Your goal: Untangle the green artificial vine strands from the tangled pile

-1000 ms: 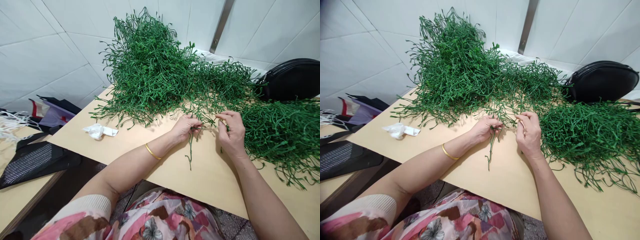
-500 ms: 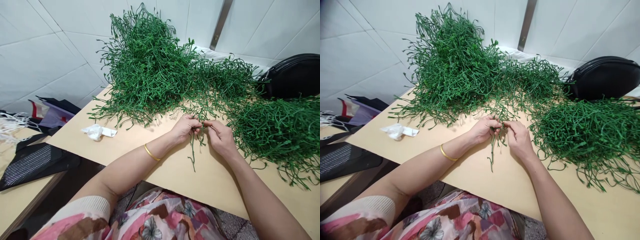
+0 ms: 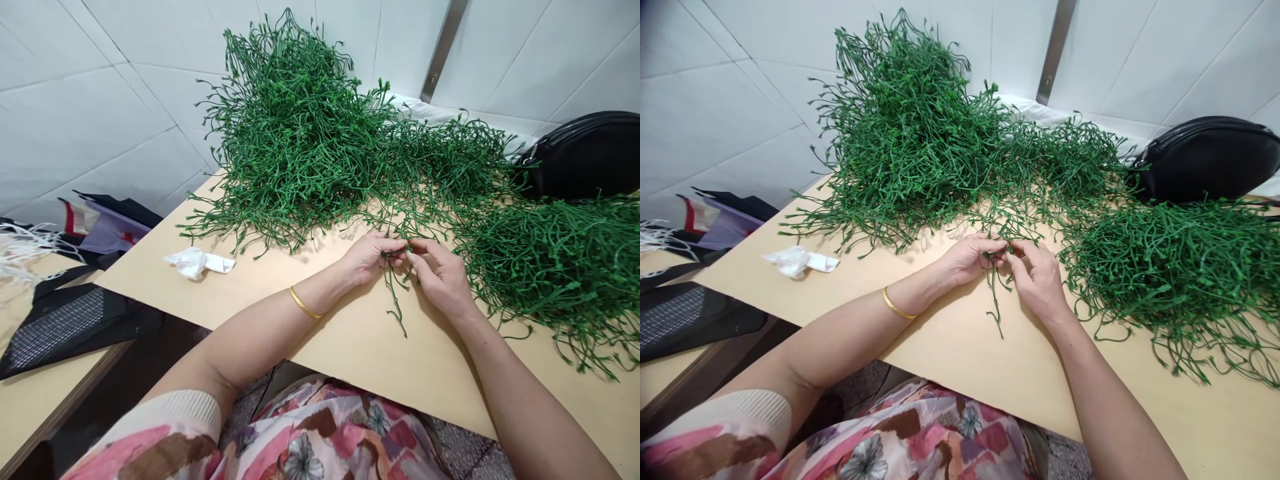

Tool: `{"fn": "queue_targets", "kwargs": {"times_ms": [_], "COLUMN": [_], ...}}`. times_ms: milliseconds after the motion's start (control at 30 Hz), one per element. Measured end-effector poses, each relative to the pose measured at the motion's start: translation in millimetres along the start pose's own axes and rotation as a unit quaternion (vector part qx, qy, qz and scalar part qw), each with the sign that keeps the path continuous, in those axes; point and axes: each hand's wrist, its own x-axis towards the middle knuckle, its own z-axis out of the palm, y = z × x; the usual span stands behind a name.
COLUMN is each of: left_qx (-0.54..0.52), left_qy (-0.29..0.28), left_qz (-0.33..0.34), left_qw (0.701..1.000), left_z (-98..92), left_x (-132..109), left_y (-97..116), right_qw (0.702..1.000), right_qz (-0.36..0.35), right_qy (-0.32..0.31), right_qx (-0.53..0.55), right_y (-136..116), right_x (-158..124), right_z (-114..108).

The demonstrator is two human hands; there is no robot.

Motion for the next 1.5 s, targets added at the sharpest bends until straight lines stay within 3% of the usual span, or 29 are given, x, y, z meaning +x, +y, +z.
{"fn": "queue_targets", "kwargs": {"times_ms": [133,300,567,800,1000,1167,1333,1400,1500], "left_qx": [0.014,0.029,0.011,0.026,0.035,0.031,-0.009,-0.015,-0.011], "left_qy": [-0.002,-0.057,-0.042,-0.042,-0.020,0.016,0.085,0.075,0.034], "left_qz": [0.000,-0.001,-0.002,-0.021,-0.027,-0.015,-0.026,-0.033,0.010], "left_qw": [1.000,0.998,0.999,0.999,0.999,0.999,0.996,0.997,0.999], "left_z": [-1.5,-4.2,-2.8,-2.1,1.8,8.7,6.9,3.0,-2.3], "left_x": [1.1,2.2,1.0,1.4,-1.1,0.2,9.6,11.5,10.7], "left_y": [-0.5,-0.4,-0.4,0.8,2.6,-1.9,7.6,10.3,7.2], "right_qw": [1.000,0.999,0.997,0.970,0.940,0.920,0.916,0.933,0.972], "right_qz": [-0.005,-0.027,-0.030,-0.094,-0.132,-0.187,-0.285,-0.271,-0.151], "right_qy": [0.001,0.026,0.021,0.021,-0.011,0.011,-0.014,-0.010,0.066], "right_qx": [0.007,-0.038,-0.067,-0.222,-0.313,-0.343,-0.281,-0.237,-0.165], "right_y": [2.3,0.9,-2.7,3.9,-0.8,-11.5,-39.4,-45.9,-38.2], "right_x": [0.2,1.5,2.3,3.6,4.3,2.7,-9.2,-11.5,-7.8], "right_z": [-0.1,0.2,-0.5,3.9,2.2,-0.9,1.3,0.1,-5.4]}}
